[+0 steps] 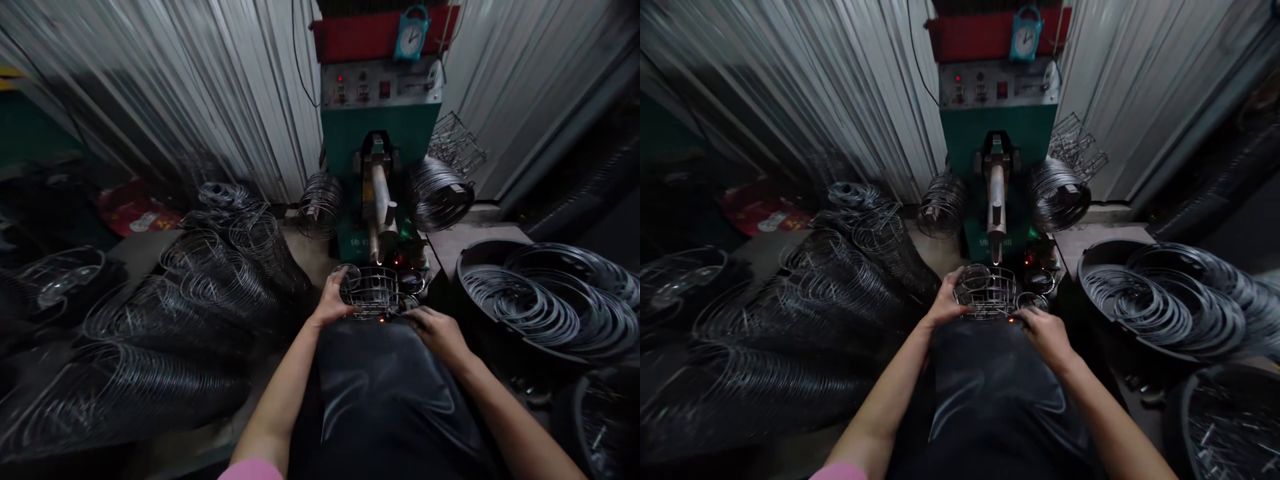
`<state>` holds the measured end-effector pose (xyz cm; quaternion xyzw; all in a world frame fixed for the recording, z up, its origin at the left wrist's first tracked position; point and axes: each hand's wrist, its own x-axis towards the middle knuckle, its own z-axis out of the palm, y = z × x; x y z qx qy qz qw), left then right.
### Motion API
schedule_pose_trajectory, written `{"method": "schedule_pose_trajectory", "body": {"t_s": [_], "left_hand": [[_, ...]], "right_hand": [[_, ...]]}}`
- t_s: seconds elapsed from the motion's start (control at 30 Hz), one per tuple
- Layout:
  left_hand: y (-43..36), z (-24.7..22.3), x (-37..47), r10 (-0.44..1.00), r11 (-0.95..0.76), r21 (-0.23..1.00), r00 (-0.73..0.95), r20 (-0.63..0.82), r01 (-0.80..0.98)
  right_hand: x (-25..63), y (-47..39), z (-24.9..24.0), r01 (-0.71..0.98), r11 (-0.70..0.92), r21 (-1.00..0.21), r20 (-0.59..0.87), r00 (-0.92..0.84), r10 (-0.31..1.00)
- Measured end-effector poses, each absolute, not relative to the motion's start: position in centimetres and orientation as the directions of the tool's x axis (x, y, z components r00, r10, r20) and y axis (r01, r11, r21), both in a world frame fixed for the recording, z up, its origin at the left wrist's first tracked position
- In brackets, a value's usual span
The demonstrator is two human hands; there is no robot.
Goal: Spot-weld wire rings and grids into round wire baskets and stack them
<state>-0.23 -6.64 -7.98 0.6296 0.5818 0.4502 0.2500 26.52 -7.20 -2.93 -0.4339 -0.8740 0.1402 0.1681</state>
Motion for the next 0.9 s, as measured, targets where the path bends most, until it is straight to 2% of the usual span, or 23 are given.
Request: {"method": "schedule_pose_trajectory", "body": {"t_s": [0.1, 0.17, 0.23, 0.33, 0.43, 0.5, 0.7, 0.8, 0.9], "left_hand": [[-8.5, -5.9, 1.7, 0.956, -0.199, 0.712, -0.025, 0.291, 0.673], [-8.9, -4.6, 2.9, 0.951, -0.2, 0.653, -0.014, 0.308, 0.73], [-8.9, -3.7, 3.8, 0.943, -0.223, 0.619, 0.007, 0.332, 0.753], [-8.7, -3.2, 4.2, 0.931, -0.283, 0.607, 0.06, 0.361, 0.742], [-8.6, -3.5, 4.2, 0.931, -0.292, 0.637, 0.06, 0.36, 0.713], [-8.5, -3.8, 4.1, 0.94, -0.269, 0.664, 0.04, 0.339, 0.697], [-7.4, -4.4, 3.4, 0.947, -0.256, 0.673, 0.043, 0.317, 0.694], [-6.6, -4.7, 3.0, 0.946, -0.259, 0.678, 0.039, 0.322, 0.688], [-6.1, -5.1, 2.7, 0.955, -0.238, 0.702, 0.031, 0.295, 0.671]], "right_hand": [[23.3, -6.5, -0.8, 0.784, 0.58, -0.221, 0.061, -0.583, 0.81], [21.8, -6.2, -0.8, 0.828, 0.528, -0.188, 0.067, -0.526, 0.848], [21.2, -6.1, -1.6, 0.839, 0.483, -0.251, 0.164, -0.454, 0.876], [21.2, -6.1, -3.4, 0.764, 0.457, -0.456, 0.298, -0.353, 0.887], [21.8, -5.9, -4.5, 0.569, 0.464, -0.679, 0.309, -0.351, 0.884], [22.2, -5.5, -4.6, 0.446, 0.482, -0.754, 0.281, -0.444, 0.851], [23.4, -3.5, -3.6, 0.361, 0.596, -0.718, 0.191, -0.72, 0.667], [23.5, -2.7, -3.8, 0.375, 0.645, -0.666, 0.181, -0.757, 0.628], [23.1, -2.3, -4.2, 0.407, 0.653, -0.639, 0.184, -0.744, 0.643]]}}
